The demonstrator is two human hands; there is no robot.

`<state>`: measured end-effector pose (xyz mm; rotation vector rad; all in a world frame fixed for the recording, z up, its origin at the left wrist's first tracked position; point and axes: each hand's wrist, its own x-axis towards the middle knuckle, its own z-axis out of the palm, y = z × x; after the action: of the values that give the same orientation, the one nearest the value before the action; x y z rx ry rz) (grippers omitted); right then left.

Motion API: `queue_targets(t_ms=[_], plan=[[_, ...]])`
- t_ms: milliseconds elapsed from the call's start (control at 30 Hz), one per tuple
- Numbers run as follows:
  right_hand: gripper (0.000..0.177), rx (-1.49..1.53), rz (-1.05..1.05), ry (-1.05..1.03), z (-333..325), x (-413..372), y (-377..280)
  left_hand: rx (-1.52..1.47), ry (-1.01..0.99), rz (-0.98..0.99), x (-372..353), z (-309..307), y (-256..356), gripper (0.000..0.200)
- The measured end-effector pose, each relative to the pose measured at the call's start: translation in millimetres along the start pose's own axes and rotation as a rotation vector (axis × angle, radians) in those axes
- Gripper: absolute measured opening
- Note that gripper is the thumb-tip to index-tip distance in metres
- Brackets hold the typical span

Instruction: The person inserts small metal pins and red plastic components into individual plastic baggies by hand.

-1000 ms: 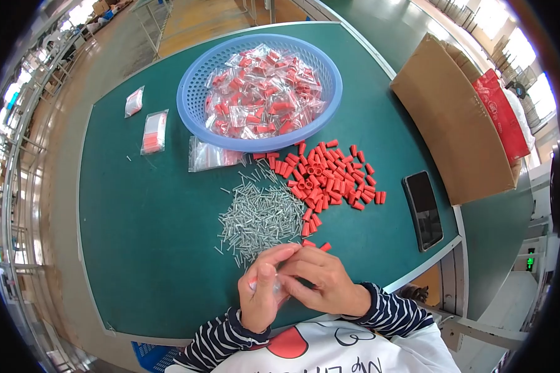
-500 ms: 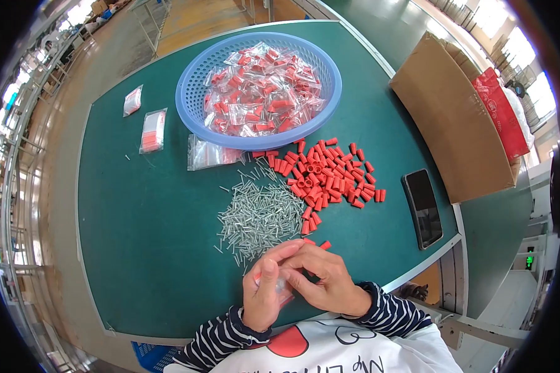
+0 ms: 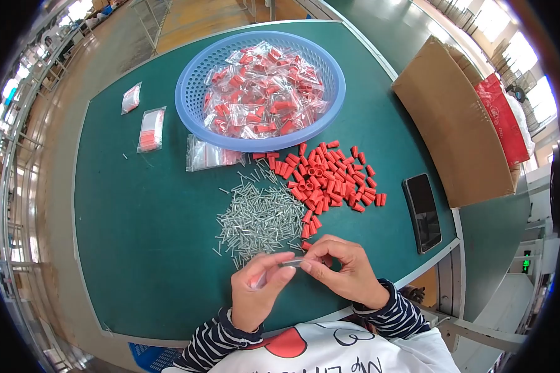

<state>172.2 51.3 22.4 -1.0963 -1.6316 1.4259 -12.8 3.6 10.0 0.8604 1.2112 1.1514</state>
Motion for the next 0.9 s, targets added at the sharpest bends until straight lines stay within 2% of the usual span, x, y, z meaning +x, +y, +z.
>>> queue_targets(t_ms=[67,133,333,367,433,667,833,900], plan=[[0.01,-0.021,-0.027,-0.044,-2,2,-2,0.112,-0.01,0.132,3,-1,-4,0.018],[0.01,-0.025,-0.07,-0.074,-2,3,-2,0.199,-0.005,0.181,5,-3,-7,0.016],[0.011,-0.176,-0.217,-0.08,-6,3,-2,0.447,0.033,0.405,6,-3,1,0.016],[0.01,-0.145,-0.161,-0.032,-5,3,-5,0.461,0.054,0.447,6,-3,1,0.016],[0.01,-0.082,-0.049,0.061,-3,0,-14,0.491,0.09,0.488,5,-4,-1,0.018],[0.014,-0.127,-0.099,0.0,-2,-8,-9,0.548,0.132,0.535,2,-3,-1,0.021],[0.013,-0.155,-0.12,0.0,3,-8,-13,0.617,0.101,0.666,4,-5,-9,0.023],[0.014,-0.229,-0.21,0.005,3,-7,-10,0.644,0.084,0.708,4,-6,-11,0.023]])
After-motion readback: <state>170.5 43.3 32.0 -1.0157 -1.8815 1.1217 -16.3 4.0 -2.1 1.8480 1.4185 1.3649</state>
